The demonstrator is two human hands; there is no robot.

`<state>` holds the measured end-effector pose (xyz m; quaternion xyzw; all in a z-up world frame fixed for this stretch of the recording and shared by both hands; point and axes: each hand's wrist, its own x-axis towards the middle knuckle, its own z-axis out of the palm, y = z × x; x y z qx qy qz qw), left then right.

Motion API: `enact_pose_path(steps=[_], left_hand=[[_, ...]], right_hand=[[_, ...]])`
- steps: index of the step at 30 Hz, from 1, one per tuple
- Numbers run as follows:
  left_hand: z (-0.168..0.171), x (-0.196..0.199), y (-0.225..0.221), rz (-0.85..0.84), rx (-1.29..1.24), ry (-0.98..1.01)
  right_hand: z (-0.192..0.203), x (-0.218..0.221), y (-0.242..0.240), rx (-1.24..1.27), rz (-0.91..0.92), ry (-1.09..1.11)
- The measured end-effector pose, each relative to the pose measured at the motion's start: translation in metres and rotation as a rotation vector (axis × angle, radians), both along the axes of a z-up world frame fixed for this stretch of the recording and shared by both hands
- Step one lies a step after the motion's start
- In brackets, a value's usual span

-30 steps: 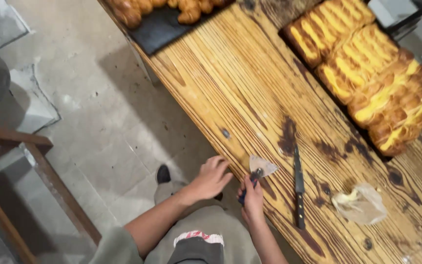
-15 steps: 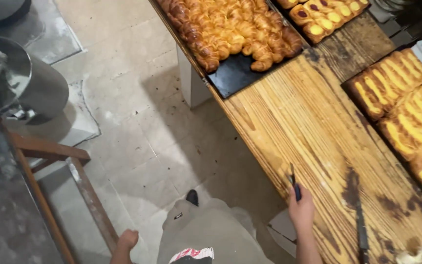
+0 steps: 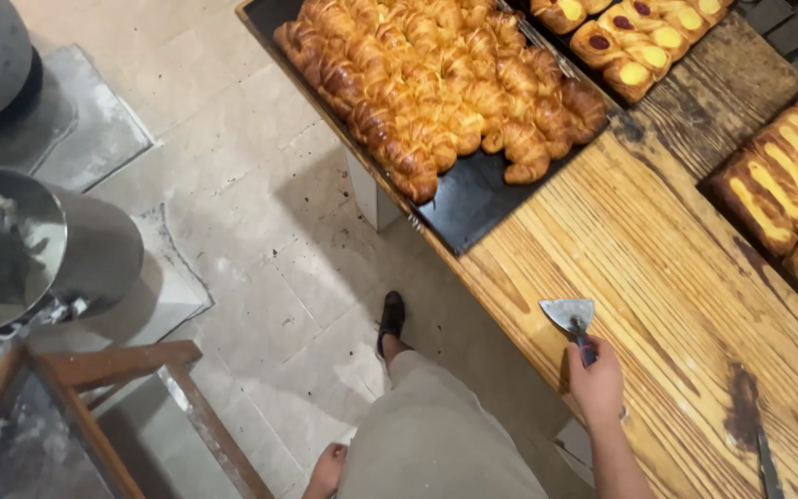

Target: Separating individual croissants from a large tray using a metal scraper and hands

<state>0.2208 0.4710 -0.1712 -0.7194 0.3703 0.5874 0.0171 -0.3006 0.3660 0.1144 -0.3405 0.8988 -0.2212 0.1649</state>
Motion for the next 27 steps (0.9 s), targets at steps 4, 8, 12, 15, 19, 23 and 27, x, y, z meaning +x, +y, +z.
enact_pose_path(steps=[4,8,12,15,19,23,27], left_hand=[[0.013,0.011,-0.076,-0.096,-0.081,-0.017],[0.018,0.045,-0.174,0.089,-0.107,-0.041],[0.048,0.059,-0.241,0.286,-0.023,-0.080],[0.059,0.052,-0.280,0.258,0.088,-0.041],[0.051,0.040,-0.338,-0.053,0.133,-0.095],[0.021,0.049,-0.415,-0.343,0.022,-0.143],[0.019,0.053,-0.525,-0.583,-0.018,-0.083]], right_hand=[[-0.016,-0.009,-0.041,0.065,-0.147,-0.005],[-0.025,-0.011,-0.103,-0.302,-0.260,-0.320],[0.014,0.017,-0.151,-0.415,-0.458,-0.660],[-0.011,0.019,-0.134,-0.406,-0.456,-0.906],[-0.020,0.058,-0.090,-0.418,-0.515,-1.023],[-0.027,0.114,-0.053,-0.257,-0.662,-0.836],[-0.041,0.177,-0.060,-0.073,-0.898,-0.671]])
